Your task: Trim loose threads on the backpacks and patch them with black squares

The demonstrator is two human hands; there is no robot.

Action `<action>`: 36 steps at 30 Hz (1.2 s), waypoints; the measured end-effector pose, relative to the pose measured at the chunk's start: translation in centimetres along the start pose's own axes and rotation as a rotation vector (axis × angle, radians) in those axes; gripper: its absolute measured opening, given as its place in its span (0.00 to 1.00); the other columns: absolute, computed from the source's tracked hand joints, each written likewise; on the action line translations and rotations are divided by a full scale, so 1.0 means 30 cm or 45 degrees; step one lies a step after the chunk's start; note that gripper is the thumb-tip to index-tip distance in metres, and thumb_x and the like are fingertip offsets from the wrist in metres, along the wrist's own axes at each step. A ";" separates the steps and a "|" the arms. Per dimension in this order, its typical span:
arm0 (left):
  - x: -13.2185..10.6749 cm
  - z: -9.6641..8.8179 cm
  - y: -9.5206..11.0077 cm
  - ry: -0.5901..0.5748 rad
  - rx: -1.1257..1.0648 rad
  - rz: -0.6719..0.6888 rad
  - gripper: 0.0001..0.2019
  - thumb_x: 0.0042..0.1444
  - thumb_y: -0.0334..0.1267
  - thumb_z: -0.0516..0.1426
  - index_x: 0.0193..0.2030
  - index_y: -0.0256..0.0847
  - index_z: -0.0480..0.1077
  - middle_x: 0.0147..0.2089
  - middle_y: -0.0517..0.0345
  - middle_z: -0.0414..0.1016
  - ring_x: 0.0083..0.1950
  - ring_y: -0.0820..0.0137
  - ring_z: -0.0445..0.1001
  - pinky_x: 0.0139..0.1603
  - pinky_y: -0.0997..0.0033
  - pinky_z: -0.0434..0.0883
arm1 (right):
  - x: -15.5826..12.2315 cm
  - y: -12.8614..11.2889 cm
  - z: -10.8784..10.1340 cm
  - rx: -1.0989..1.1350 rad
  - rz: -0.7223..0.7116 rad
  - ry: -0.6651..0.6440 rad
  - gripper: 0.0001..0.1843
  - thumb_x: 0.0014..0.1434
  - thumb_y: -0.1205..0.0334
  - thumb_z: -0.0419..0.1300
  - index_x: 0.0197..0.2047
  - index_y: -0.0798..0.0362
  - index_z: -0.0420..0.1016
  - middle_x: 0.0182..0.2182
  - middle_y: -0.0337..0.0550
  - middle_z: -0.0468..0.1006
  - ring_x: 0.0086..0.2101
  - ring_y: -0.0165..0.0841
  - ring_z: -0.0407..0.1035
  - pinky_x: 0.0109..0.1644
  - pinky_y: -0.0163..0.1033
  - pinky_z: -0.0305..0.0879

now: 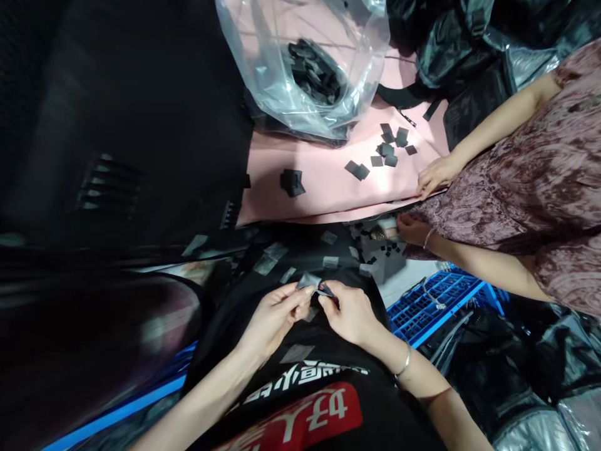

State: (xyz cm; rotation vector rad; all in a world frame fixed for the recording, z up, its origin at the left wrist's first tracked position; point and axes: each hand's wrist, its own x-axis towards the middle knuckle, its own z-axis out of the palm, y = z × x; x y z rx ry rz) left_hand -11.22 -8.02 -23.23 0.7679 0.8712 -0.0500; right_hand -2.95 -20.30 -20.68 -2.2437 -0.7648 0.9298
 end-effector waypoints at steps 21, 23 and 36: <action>-0.002 0.007 0.005 0.037 0.022 0.036 0.15 0.40 0.41 0.64 0.18 0.36 0.62 0.17 0.66 0.58 0.19 0.80 0.54 0.20 0.77 0.54 | 0.002 -0.006 -0.005 -0.095 -0.041 -0.026 0.15 0.58 0.63 0.50 0.48 0.50 0.68 0.35 0.40 0.76 0.29 0.30 0.69 0.34 0.33 0.62; -0.002 0.007 0.004 0.042 0.042 0.055 0.15 0.40 0.41 0.63 0.18 0.36 0.62 0.17 0.66 0.57 0.19 0.80 0.54 0.20 0.77 0.54 | 0.002 -0.010 -0.006 -0.113 -0.033 -0.031 0.15 0.58 0.63 0.50 0.47 0.50 0.68 0.34 0.40 0.76 0.29 0.30 0.69 0.35 0.33 0.62; -0.006 0.012 -0.003 0.069 0.152 0.111 0.12 0.42 0.41 0.62 0.20 0.36 0.64 0.17 0.68 0.56 0.20 0.80 0.52 0.20 0.77 0.52 | 0.002 -0.022 -0.003 -0.154 0.011 -0.042 0.14 0.59 0.61 0.49 0.47 0.51 0.68 0.33 0.40 0.77 0.28 0.30 0.69 0.33 0.31 0.62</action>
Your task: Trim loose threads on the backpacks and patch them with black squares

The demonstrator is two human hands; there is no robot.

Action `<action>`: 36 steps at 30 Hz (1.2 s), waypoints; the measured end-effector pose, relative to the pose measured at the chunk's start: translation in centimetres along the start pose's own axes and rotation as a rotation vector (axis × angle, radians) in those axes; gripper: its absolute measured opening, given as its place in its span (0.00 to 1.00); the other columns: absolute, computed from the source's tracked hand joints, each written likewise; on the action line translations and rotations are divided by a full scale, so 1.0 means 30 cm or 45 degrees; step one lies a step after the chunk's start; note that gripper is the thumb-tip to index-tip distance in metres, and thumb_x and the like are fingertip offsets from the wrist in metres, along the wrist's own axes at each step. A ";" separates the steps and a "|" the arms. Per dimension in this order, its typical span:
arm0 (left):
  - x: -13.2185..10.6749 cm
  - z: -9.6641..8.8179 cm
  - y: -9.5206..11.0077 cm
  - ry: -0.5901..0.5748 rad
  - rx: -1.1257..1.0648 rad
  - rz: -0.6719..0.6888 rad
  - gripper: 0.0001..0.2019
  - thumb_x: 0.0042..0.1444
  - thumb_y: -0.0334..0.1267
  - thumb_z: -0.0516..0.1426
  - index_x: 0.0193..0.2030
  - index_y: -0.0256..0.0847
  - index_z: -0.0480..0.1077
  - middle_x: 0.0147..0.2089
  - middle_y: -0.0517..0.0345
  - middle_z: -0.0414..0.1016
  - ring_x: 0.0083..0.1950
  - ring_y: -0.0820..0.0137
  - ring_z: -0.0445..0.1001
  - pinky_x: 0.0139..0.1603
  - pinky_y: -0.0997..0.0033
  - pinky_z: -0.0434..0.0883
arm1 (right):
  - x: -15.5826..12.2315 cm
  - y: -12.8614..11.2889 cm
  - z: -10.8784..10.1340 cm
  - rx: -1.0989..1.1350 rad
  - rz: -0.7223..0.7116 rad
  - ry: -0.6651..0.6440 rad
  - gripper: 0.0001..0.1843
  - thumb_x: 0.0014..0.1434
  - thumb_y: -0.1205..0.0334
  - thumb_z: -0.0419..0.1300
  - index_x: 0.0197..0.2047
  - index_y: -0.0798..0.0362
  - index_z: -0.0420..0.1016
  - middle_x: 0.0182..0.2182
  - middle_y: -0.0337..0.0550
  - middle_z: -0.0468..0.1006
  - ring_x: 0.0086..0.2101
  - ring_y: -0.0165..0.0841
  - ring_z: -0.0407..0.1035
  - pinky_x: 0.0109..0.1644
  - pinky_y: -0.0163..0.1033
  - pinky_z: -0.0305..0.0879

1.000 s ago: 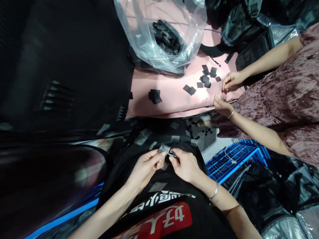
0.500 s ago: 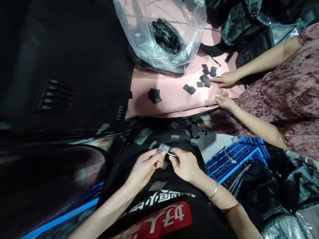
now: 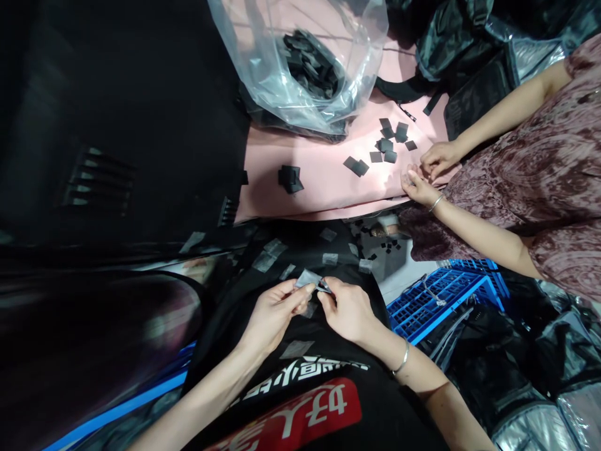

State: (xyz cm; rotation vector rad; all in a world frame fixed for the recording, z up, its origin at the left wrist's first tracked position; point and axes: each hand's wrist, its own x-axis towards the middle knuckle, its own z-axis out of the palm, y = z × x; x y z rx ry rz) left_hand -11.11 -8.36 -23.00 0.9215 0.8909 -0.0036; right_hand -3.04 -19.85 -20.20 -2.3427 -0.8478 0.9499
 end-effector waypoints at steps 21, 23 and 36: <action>-0.004 -0.001 0.008 -0.022 -0.075 -0.014 0.14 0.42 0.41 0.62 0.19 0.37 0.61 0.17 0.68 0.55 0.20 0.80 0.52 0.21 0.77 0.53 | -0.003 0.000 -0.002 -0.036 -0.013 0.014 0.15 0.59 0.62 0.49 0.48 0.51 0.68 0.34 0.41 0.77 0.28 0.30 0.70 0.35 0.32 0.63; -0.003 -0.002 0.004 -0.023 -0.073 -0.014 0.14 0.42 0.40 0.62 0.19 0.37 0.61 0.17 0.68 0.55 0.20 0.80 0.52 0.20 0.77 0.52 | -0.002 0.002 -0.001 -0.041 -0.015 0.013 0.15 0.59 0.62 0.49 0.48 0.51 0.68 0.35 0.41 0.77 0.29 0.30 0.70 0.35 0.32 0.63; -0.001 -0.004 -0.002 -0.015 -0.084 -0.026 0.15 0.43 0.40 0.62 0.18 0.37 0.60 0.16 0.68 0.55 0.19 0.80 0.52 0.21 0.77 0.53 | -0.003 0.008 0.003 -0.039 -0.008 0.002 0.15 0.59 0.62 0.49 0.49 0.51 0.68 0.37 0.41 0.77 0.30 0.30 0.71 0.35 0.32 0.63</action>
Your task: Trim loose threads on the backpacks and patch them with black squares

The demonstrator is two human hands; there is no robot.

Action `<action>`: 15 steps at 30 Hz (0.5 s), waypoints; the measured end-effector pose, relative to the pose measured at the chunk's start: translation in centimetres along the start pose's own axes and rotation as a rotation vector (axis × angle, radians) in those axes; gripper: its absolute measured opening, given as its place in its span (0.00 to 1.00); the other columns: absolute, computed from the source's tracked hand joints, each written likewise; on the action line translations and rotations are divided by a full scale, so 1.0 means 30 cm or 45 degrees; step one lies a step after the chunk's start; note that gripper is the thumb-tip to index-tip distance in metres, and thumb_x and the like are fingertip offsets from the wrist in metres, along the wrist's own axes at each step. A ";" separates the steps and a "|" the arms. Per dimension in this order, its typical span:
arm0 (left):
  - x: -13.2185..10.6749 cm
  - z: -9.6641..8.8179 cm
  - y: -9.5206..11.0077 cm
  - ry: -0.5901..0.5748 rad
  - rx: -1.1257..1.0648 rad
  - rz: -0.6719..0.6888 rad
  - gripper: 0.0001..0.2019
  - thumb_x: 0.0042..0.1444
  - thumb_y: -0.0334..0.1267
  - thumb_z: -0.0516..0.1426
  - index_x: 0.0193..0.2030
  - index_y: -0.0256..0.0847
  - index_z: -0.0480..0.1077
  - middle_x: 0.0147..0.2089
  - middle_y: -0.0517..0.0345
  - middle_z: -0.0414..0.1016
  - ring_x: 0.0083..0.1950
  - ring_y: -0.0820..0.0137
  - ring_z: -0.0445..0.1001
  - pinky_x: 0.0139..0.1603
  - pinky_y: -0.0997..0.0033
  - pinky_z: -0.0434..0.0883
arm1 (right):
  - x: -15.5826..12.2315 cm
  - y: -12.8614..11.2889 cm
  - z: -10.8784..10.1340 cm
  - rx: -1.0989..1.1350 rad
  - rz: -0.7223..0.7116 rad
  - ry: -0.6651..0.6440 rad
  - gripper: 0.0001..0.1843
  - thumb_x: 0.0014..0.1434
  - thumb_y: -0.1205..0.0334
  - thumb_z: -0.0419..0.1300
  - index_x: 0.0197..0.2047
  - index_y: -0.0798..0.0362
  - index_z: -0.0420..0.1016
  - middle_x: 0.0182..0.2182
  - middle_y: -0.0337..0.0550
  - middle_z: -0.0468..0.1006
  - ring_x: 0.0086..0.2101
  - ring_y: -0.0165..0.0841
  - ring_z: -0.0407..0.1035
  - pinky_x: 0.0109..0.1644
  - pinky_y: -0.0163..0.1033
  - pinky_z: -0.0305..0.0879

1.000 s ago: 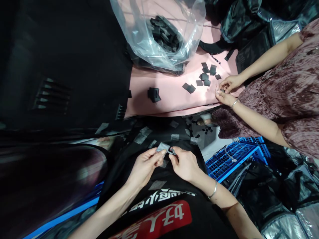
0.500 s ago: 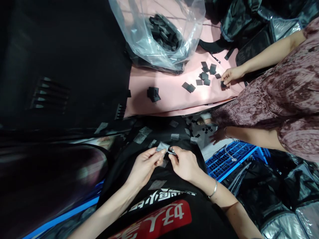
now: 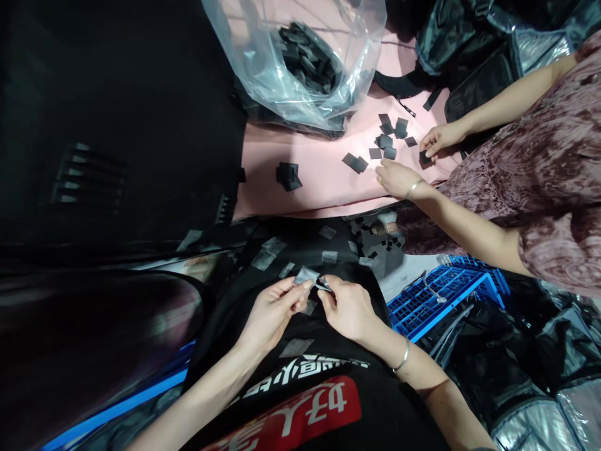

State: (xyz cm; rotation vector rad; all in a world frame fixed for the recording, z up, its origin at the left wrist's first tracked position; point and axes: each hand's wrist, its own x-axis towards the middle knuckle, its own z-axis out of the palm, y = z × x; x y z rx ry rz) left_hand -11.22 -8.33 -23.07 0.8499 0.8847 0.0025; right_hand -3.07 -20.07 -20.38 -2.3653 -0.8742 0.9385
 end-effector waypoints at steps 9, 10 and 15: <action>-0.002 0.002 0.004 0.001 0.004 0.014 0.15 0.43 0.40 0.62 0.18 0.37 0.60 0.16 0.68 0.55 0.19 0.80 0.52 0.20 0.77 0.52 | -0.001 -0.010 -0.009 -0.004 0.021 -0.006 0.16 0.59 0.62 0.50 0.50 0.51 0.68 0.38 0.42 0.77 0.30 0.30 0.71 0.35 0.33 0.64; -0.002 0.003 0.004 0.000 0.006 0.017 0.15 0.42 0.40 0.62 0.18 0.37 0.60 0.16 0.68 0.55 0.19 0.80 0.52 0.20 0.77 0.52 | 0.000 -0.011 -0.010 -0.012 0.021 -0.013 0.16 0.59 0.62 0.50 0.50 0.51 0.68 0.38 0.42 0.77 0.30 0.31 0.71 0.35 0.33 0.64; -0.001 0.005 0.007 0.008 0.017 0.012 0.15 0.42 0.40 0.62 0.18 0.37 0.60 0.16 0.68 0.55 0.19 0.80 0.52 0.20 0.77 0.52 | 0.000 -0.010 -0.008 -0.038 0.015 -0.015 0.16 0.59 0.62 0.50 0.50 0.51 0.67 0.37 0.42 0.77 0.31 0.31 0.71 0.36 0.33 0.64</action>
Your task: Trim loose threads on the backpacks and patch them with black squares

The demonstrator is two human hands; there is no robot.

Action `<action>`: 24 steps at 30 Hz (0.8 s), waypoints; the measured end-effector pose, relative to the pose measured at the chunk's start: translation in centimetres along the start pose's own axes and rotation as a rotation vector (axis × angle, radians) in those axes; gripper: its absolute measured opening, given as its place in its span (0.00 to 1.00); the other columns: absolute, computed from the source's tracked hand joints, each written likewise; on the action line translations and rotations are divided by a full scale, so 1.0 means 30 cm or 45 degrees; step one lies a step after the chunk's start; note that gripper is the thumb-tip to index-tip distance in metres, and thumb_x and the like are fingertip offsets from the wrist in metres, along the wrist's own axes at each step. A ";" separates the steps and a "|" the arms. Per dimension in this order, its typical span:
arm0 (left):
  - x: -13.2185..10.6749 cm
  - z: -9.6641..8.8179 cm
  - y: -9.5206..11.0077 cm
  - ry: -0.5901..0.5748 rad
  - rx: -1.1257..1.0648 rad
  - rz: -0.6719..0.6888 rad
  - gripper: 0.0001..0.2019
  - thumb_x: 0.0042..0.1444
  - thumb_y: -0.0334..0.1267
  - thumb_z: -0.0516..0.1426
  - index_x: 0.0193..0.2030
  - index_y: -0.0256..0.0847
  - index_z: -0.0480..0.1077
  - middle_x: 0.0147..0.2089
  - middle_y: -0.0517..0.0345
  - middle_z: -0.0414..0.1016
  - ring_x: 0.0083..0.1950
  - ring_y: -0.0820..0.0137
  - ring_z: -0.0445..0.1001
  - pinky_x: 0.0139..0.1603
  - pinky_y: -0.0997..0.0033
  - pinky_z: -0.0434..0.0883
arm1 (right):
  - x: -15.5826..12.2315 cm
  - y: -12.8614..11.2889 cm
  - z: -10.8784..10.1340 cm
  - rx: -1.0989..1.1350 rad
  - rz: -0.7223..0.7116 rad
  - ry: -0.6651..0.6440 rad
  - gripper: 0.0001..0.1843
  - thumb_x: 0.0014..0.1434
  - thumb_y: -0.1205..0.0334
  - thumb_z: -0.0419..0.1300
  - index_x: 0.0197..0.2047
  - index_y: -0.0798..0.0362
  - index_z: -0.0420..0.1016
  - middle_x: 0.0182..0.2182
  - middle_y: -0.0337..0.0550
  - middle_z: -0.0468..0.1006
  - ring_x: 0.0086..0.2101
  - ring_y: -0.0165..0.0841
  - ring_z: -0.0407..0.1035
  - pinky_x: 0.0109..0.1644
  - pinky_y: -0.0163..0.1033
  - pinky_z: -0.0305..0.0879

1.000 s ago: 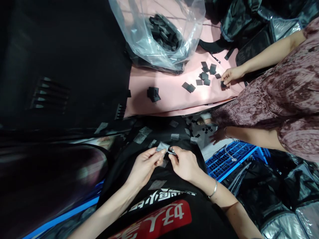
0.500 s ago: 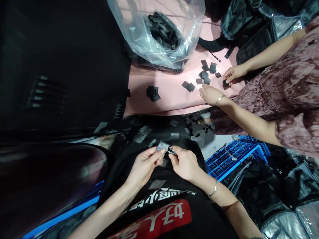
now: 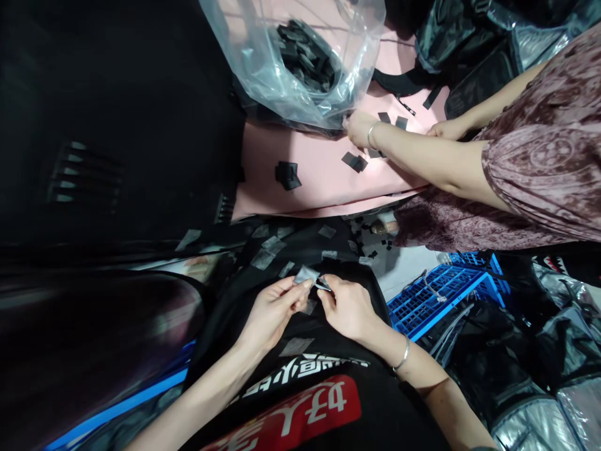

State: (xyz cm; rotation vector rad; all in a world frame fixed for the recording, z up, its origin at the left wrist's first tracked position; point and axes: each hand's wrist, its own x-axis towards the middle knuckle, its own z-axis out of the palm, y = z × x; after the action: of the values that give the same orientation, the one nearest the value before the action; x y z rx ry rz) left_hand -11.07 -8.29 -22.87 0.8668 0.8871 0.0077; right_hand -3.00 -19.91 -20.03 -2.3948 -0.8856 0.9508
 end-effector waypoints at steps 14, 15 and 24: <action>-0.002 0.007 0.009 0.010 0.015 -0.002 0.15 0.41 0.41 0.62 0.17 0.37 0.59 0.16 0.68 0.55 0.19 0.80 0.52 0.20 0.77 0.53 | 0.002 0.001 -0.002 -0.003 -0.007 -0.008 0.15 0.59 0.62 0.50 0.49 0.51 0.68 0.36 0.42 0.77 0.30 0.30 0.71 0.36 0.33 0.63; -0.002 0.007 0.009 0.011 0.018 0.000 0.15 0.41 0.41 0.62 0.18 0.37 0.60 0.16 0.68 0.55 0.19 0.80 0.52 0.20 0.77 0.53 | 0.001 0.001 -0.002 -0.001 -0.008 -0.008 0.15 0.59 0.62 0.50 0.49 0.51 0.68 0.36 0.42 0.77 0.30 0.31 0.71 0.36 0.33 0.64; -0.003 0.006 0.009 0.026 0.069 0.034 0.15 0.40 0.42 0.62 0.18 0.37 0.61 0.16 0.67 0.55 0.19 0.80 0.52 0.20 0.77 0.53 | 0.001 0.000 -0.001 -0.017 -0.011 -0.004 0.15 0.59 0.62 0.49 0.48 0.51 0.68 0.35 0.42 0.77 0.30 0.31 0.71 0.36 0.33 0.63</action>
State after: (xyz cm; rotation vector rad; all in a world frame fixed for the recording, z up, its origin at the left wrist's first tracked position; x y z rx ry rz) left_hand -10.93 -8.26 -22.59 0.9306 0.8979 0.0155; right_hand -2.97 -19.90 -20.02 -2.3996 -0.9056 0.9480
